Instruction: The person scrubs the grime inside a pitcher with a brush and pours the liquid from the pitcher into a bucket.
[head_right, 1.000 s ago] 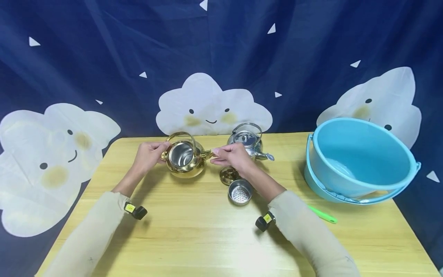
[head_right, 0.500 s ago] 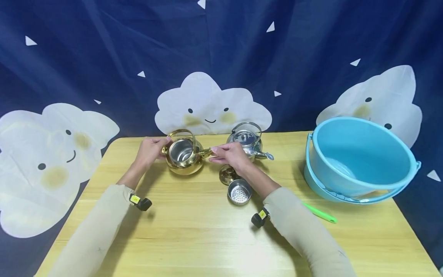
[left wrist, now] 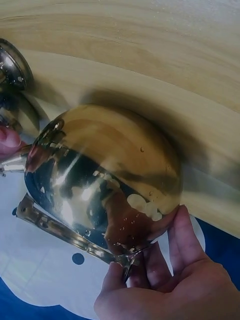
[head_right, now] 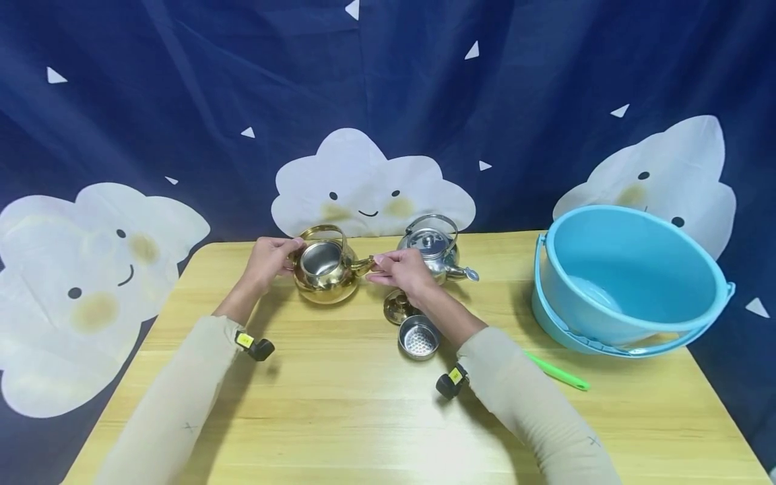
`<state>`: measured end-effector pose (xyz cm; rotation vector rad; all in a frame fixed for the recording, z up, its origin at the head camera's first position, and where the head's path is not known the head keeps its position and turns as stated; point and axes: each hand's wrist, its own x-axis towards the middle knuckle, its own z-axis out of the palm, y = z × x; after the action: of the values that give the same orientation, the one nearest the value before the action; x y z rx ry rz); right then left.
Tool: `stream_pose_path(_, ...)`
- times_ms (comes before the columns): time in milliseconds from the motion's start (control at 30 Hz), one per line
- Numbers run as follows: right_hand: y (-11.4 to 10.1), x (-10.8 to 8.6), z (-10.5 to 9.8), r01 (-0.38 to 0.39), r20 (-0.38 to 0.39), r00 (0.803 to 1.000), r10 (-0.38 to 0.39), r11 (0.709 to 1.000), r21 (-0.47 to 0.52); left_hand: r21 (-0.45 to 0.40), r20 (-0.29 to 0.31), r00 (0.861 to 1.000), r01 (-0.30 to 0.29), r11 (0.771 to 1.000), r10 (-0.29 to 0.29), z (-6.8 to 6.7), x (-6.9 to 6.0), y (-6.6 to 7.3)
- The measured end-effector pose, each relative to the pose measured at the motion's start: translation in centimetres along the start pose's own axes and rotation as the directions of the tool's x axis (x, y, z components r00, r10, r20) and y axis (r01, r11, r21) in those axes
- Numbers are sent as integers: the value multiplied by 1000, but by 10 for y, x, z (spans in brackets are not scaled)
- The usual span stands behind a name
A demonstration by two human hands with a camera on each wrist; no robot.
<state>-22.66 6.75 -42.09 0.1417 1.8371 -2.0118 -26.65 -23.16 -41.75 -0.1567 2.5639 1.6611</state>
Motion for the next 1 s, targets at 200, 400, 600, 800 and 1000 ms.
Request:
stream_pose_path(200,-1,-1,2,-14,-10,1000,14,1000,9,-16,-8,1000,4,1000,-4,2,1,0)
stream_pose_path(400,-2,-3,3,-5,-6,1000,5,1000,21,-30,-10,1000,24,999,-25,4,0,-1)
stream_pose_path(600,-1,-6,4,1,0,1000,-1,1000,7,39,-61,998,17,999,-14,9,-3,1)
stream_pose_path(800,1,-7,5,-4,-12,1000,4,1000,24,132,-104,994,-13,991,27,11,-4,3)
stream_pose_path(1000,3,-10,2,5,-12,1000,-4,999,48,176,-123,991,-24,984,46,11,-7,3)
